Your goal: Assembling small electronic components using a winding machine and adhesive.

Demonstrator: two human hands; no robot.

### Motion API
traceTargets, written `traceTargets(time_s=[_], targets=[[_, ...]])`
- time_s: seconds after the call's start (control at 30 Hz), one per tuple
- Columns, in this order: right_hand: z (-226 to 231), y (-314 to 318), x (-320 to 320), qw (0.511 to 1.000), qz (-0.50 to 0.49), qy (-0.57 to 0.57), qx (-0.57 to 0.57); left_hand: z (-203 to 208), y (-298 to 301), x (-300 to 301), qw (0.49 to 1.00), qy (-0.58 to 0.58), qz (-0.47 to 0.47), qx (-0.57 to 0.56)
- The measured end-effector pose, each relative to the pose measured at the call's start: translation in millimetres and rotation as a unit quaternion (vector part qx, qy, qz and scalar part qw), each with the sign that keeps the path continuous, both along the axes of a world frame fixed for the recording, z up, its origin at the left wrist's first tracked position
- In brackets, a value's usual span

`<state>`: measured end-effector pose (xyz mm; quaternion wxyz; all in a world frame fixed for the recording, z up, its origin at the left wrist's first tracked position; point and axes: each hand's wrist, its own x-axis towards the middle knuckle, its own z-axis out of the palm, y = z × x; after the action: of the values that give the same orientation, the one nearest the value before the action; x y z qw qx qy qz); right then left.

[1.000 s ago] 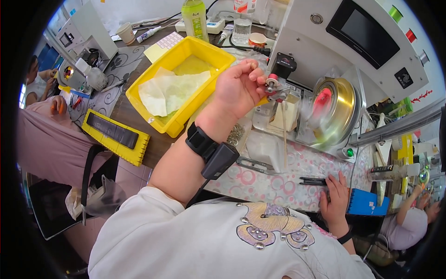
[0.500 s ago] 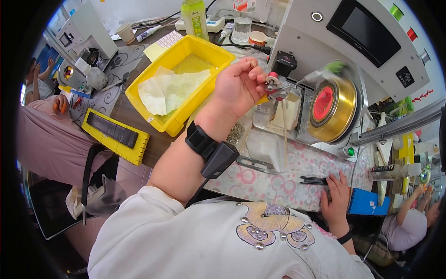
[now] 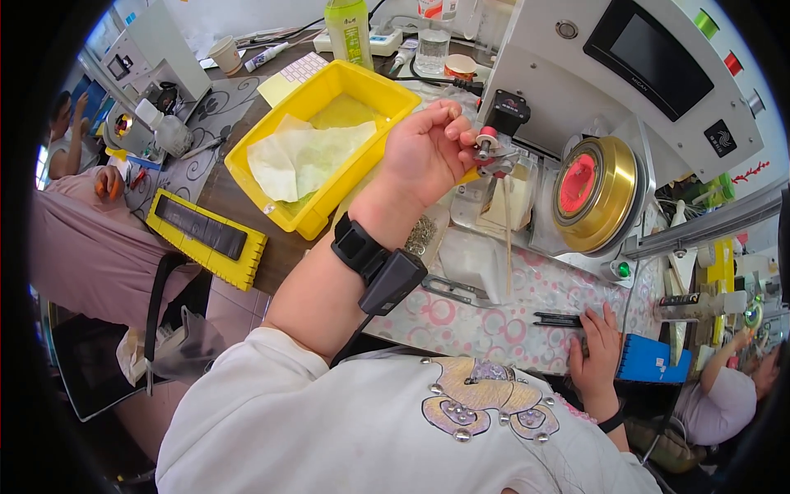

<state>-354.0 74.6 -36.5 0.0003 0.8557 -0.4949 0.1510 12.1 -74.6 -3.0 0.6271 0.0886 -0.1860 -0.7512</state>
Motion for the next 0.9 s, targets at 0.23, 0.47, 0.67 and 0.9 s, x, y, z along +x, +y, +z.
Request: traceTargets(time_s=[0.23,0.47,0.67,0.9], targets=[[-0.6,-0.2,-0.3,1.0,-0.004,0.001,0.003,-1.9,-1.0,1.3,1.0,0.006,-0.008,-0.013],[-0.9,-0.4,-0.1,1.0,0.003,-0.001,-0.002,-1.3,-0.2,1.6,1.0,0.007,-0.008,-0.007],[0.4,-0.6,0.6,1.0,-0.001,0.004,0.0,-0.6,-0.6,0.6,1.0,-0.002,0.002,-0.006],[-1.2,-1.4,-1.7,1.0,0.002,0.003,-0.003,0.4,-0.2,-0.7,1.0,-0.007,0.008,0.001]])
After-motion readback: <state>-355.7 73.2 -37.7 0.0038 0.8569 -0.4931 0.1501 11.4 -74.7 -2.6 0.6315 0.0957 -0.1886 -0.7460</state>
